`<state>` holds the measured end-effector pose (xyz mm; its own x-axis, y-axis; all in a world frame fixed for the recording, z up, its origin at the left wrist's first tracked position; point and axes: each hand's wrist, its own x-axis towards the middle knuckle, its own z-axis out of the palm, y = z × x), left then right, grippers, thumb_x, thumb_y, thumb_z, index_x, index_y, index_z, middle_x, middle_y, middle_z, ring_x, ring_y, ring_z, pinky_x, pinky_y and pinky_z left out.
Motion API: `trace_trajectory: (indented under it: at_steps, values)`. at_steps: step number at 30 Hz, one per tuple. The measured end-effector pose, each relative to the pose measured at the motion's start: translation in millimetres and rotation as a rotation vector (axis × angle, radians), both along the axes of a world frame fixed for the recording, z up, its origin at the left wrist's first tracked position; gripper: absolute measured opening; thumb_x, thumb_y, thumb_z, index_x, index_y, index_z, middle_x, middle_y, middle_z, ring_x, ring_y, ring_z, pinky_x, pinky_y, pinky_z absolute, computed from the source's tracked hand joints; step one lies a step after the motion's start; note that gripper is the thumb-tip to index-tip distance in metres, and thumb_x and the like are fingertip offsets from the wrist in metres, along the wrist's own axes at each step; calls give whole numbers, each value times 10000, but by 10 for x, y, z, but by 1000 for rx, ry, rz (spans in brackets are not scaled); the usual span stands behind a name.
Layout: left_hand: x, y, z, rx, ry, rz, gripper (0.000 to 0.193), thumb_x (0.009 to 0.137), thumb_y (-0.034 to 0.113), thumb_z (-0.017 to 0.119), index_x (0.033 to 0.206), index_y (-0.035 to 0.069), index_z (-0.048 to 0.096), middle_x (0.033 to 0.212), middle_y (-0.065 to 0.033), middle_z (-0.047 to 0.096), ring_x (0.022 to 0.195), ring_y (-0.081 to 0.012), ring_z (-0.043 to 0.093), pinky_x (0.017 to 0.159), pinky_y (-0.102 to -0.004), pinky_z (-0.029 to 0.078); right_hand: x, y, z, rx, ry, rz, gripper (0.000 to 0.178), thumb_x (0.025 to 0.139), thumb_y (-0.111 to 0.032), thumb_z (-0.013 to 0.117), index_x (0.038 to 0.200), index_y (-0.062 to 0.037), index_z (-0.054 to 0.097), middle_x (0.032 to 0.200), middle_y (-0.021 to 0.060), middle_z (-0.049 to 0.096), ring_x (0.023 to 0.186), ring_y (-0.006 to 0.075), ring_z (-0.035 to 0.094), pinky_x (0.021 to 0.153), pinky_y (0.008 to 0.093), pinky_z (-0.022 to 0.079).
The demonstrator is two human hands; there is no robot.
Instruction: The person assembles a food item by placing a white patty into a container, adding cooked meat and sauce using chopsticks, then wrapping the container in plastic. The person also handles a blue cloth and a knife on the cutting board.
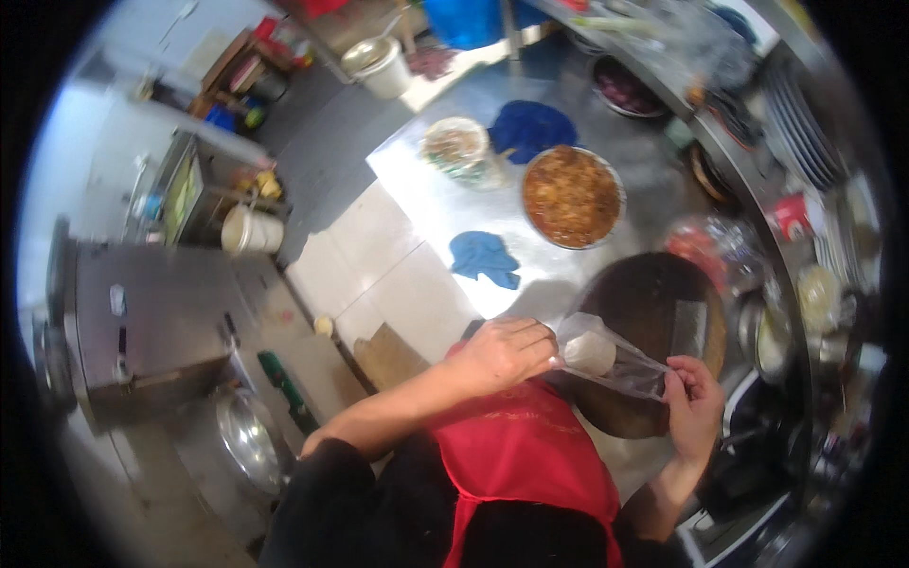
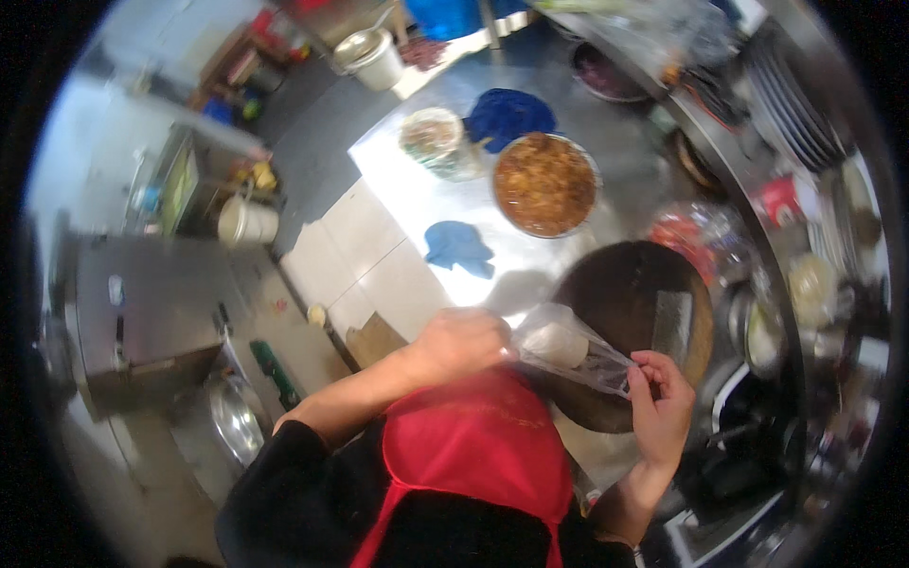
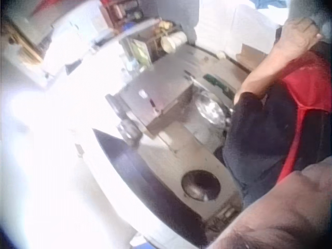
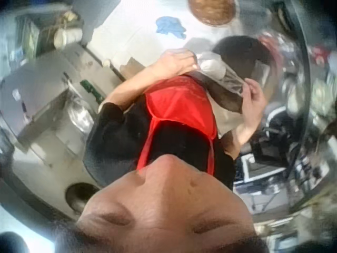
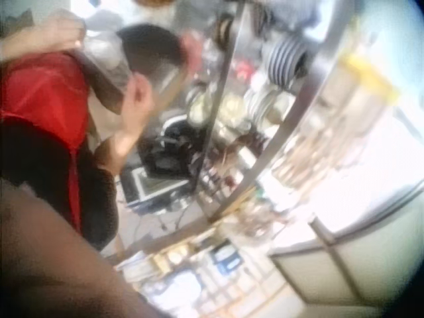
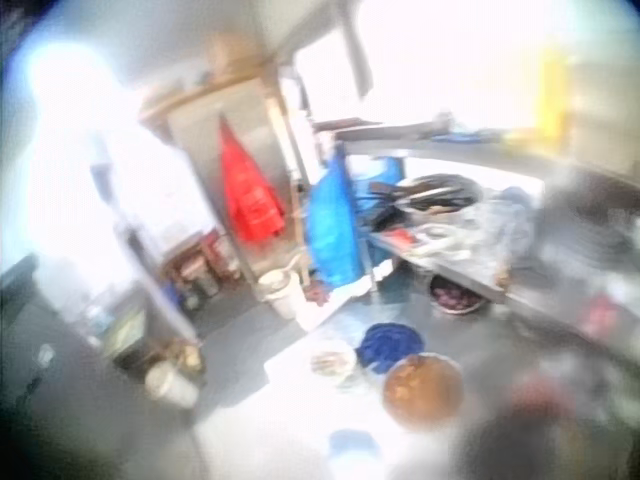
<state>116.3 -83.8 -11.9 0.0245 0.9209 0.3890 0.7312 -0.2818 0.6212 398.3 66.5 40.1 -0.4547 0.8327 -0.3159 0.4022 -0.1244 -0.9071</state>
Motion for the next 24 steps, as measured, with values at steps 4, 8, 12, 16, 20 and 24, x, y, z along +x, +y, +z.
trace_trajectory:
  at_steps: [4, 8, 12, 16, 20, 24]
  values:
    - [-300, -515, 141, -147, -14, 143, 201, 820, 141, 753, 833, 45, 577, 962, -98, 605, 867, -280, 619, 668, -399, 523, -624, -121, 249, 23, 42, 243, 198, 886, 91, 656, 1075, 40, 681, 837, 28, 634, 741, 79, 590, 684, 207, 467]
    - [-827, -1036, 119, -215, -397, 102, 154, 834, 100, 706, 863, 35, 570, 1188, -121, 613, 1020, -301, 613, 752, -384, 535, -1510, -390, 261, 21, 178, 494, 216, 846, 119, 672, 1054, 64, 684, 869, 81, 630, 753, 137, 618, 699, 240, 502]
    - [-1610, -1509, 17, -252, -887, -72, 157, 885, 124, 678, 951, 38, 564, 1314, -128, 606, 1082, -319, 616, 853, -372, 523, -2549, -722, 176, -129, 255, 613, 183, 859, 125, 651, 1031, 72, 687, 942, 125, 632, 793, 181, 640, 706, 274, 516]
    - [-2396, -1909, 4, -414, -910, 64, 166, 1007, 155, 548, 1121, 51, 610, 1238, -136, 635, 1104, -290, 644, 921, -380, 505, -3628, -1020, 62, -186, 280, 769, 193, 882, 108, 641, 1069, 73, 672, 953, 134, 649, 805, 186, 651, 753, 286, 530]
    - [-3091, -2125, 5, -375, -897, 257, 218, 1046, 94, 467, 1219, 30, 584, 1085, -131, 607, 1018, -280, 621, 925, -369, 491, -4628, -1289, -27, -239, 202, 765, 203, 935, 82, 632, 1135, 59, 659, 1030, 123, 709, 947, 184, 691, 856, 299, 546]
    - [-3924, -2124, -319, -89, -809, 303, 284, 996, -50, 450, 1206, 26, 624, 1045, -125, 578, 963, -256, 612, 899, -336, 499, -5628, -1508, -269, -353, 323, 723, 246, 959, 53, 627, 1204, 45, 639, 1139, 119, 721, 1089, 180, 673, 972, 308, 529]
